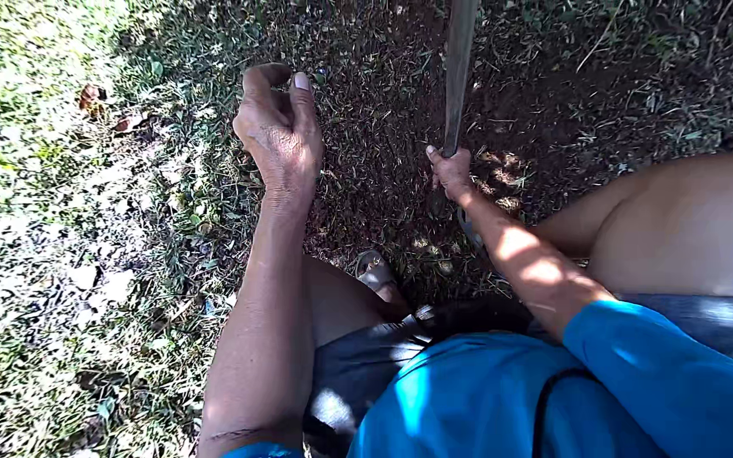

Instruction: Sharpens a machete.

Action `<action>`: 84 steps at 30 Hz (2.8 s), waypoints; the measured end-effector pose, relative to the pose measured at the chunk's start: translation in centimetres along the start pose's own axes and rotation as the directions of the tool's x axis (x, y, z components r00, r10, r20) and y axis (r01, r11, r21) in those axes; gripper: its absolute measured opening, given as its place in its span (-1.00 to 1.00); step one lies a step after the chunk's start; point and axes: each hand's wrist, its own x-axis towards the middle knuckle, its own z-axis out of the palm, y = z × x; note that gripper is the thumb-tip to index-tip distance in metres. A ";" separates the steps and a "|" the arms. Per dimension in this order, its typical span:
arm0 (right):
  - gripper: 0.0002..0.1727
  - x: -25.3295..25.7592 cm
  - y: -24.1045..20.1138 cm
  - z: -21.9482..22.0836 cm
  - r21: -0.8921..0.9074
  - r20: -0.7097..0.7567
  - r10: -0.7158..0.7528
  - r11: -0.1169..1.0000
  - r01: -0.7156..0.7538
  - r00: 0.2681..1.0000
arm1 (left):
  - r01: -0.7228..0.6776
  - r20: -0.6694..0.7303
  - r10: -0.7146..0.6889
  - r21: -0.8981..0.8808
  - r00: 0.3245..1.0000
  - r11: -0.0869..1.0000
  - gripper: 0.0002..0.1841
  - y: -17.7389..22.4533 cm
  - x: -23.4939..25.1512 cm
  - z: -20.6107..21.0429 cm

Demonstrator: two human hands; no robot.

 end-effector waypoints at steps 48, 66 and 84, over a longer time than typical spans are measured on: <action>-0.61 0.6 3.8 -2.4 -0.386 0.045 0.350 0.870 -0.307 0.936 | 0.126 0.312 -0.165 0.143 0.936 0.982 -0.57 1.5 0.7 1.7; -0.69 -2.8 -16.4 -4.7 -0.784 0.322 -0.148 0.513 0.350 0.935 | 0.271 0.260 -0.232 -0.125 0.937 0.954 -0.41 0.2 1.0 2.7; -0.73 -3.8 -20.7 -14.5 -0.857 0.382 -0.626 0.034 0.514 0.679 | 0.487 0.346 -0.438 -0.833 0.830 0.263 -0.59 2.9 2.5 5.6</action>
